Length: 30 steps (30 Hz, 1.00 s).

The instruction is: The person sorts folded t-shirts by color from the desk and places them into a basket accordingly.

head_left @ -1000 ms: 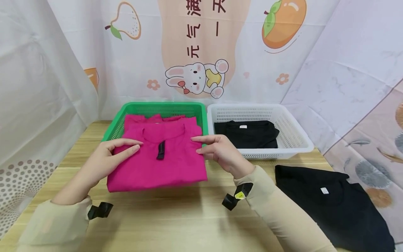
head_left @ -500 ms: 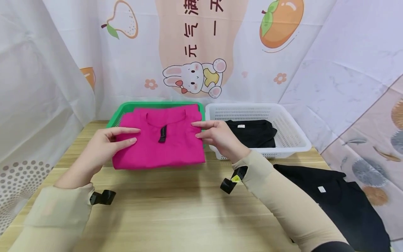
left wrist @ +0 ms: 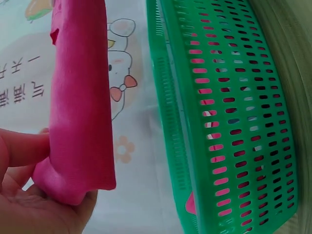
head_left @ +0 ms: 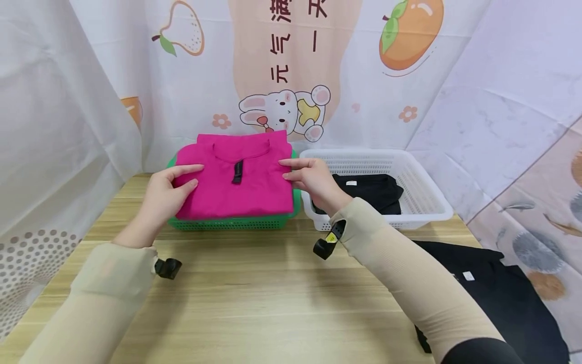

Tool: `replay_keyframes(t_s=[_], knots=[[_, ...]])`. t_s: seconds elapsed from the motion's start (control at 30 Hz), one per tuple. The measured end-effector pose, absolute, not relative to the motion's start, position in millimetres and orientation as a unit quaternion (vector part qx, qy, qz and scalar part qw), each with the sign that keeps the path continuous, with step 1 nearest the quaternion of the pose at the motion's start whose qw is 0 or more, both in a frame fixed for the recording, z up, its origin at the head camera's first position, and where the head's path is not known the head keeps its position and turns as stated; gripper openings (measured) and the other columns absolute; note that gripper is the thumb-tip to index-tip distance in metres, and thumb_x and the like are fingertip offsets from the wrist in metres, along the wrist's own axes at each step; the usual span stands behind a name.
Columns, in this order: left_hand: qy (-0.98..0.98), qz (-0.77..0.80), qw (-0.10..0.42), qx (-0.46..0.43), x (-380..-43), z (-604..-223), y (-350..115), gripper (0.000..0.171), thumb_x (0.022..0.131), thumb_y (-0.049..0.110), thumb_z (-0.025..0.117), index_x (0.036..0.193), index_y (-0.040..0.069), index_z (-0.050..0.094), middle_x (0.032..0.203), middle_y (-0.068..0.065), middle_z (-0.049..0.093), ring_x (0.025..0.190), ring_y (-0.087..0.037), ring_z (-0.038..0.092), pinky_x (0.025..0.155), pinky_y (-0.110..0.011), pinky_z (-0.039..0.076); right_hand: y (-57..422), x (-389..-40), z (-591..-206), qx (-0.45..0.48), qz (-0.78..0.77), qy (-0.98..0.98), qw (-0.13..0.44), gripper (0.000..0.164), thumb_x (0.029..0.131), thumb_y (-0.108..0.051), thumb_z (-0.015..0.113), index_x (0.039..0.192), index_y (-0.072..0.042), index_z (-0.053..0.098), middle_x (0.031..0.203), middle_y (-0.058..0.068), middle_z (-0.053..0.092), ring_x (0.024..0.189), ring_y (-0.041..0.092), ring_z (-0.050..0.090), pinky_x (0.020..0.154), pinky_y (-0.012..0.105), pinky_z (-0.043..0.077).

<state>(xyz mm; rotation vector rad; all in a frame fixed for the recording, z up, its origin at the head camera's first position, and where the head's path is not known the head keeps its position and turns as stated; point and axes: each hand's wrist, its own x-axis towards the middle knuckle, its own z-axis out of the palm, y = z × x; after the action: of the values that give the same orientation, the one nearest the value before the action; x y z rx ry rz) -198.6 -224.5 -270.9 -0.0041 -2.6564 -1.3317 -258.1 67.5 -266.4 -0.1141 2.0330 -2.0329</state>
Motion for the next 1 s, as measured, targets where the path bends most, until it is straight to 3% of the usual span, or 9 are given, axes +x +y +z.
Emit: replay_keyframes(t_s=[0.17,0.23,0.3,0.4,0.53,0.67,1.0], knots=[[-0.903,-0.419,0.099,0.0,-209,-274,-219,0.042,0.1,0.009,0.052,0.142,0.011,0.055,0.15,-0.022,0.044,0.134,-0.037,0.04,0.079,-0.02,0.042,65,-268,-275,-0.029,-0.705,0.7,0.11,0.036,0.093,0.001,0.063,0.128,-0.005,0.067,0.137,0.009,0.055,0.113,0.02,0.064,0.097,0.033,0.054],[-0.91,-0.399,0.114,0.009,-213,-277,-217,0.042,0.1,0.01,0.053,0.142,0.012,0.055,0.149,-0.021,0.046,0.116,-0.038,0.051,0.073,-0.025,0.042,62,-272,-278,-0.03,-0.706,0.701,0.097,0.035,0.093,0.001,0.063,0.127,-0.005,0.067,0.136,0.01,0.055,0.11,0.02,0.065,0.096,0.033,0.055],[-0.914,-0.383,0.13,0.014,-216,-280,-215,0.042,0.1,0.011,0.052,0.142,0.012,0.055,0.147,-0.021,0.048,0.099,-0.033,0.051,0.068,-0.028,0.04,59,-275,-283,-0.032,-0.703,0.705,0.085,0.034,0.093,0.001,0.063,0.127,-0.005,0.068,0.135,0.01,0.056,0.107,0.019,0.066,0.094,0.032,0.056],[-0.917,-0.369,0.151,0.017,-221,-286,-211,0.041,0.1,0.009,0.052,0.141,0.009,0.056,0.144,-0.023,0.05,0.091,-0.033,0.049,0.065,-0.032,0.037,54,-278,-290,-0.03,-0.702,0.708,0.073,0.033,0.093,0.001,0.063,0.126,-0.005,0.068,0.134,0.01,0.057,0.103,0.018,0.066,0.092,0.03,0.056],[-0.916,-0.367,0.161,0.021,-227,-293,-208,0.04,0.099,0.004,0.049,0.138,0.005,0.058,0.142,-0.027,0.05,0.122,-0.041,0.048,0.083,-0.044,0.045,49,-281,-300,-0.022,-0.701,0.71,0.064,0.033,0.093,0.001,0.063,0.124,-0.005,0.069,0.136,0.009,0.057,0.104,0.016,0.063,0.089,0.028,0.057],[-0.914,-0.369,0.166,0.026,-231,-299,-208,0.039,0.098,0.003,0.049,0.136,0.004,0.059,0.141,-0.027,0.051,0.133,-0.044,0.043,0.105,-0.056,0.041,45,-284,-307,-0.015,-0.698,0.714,0.052,0.032,0.093,0.002,0.063,0.123,-0.006,0.07,0.136,0.009,0.057,0.108,0.017,0.061,0.089,0.03,0.057],[-0.901,-0.389,0.19,0.037,-234,-311,-207,0.04,0.098,0.0,0.049,0.137,0.003,0.058,0.137,-0.026,0.054,0.128,-0.043,0.047,0.102,-0.055,0.044,38,-285,-316,-0.015,-0.673,0.738,0.045,0.033,0.095,0.0,0.06,0.124,-0.011,0.07,0.139,0.008,0.053,0.12,0.019,0.053,0.095,0.032,0.053]])
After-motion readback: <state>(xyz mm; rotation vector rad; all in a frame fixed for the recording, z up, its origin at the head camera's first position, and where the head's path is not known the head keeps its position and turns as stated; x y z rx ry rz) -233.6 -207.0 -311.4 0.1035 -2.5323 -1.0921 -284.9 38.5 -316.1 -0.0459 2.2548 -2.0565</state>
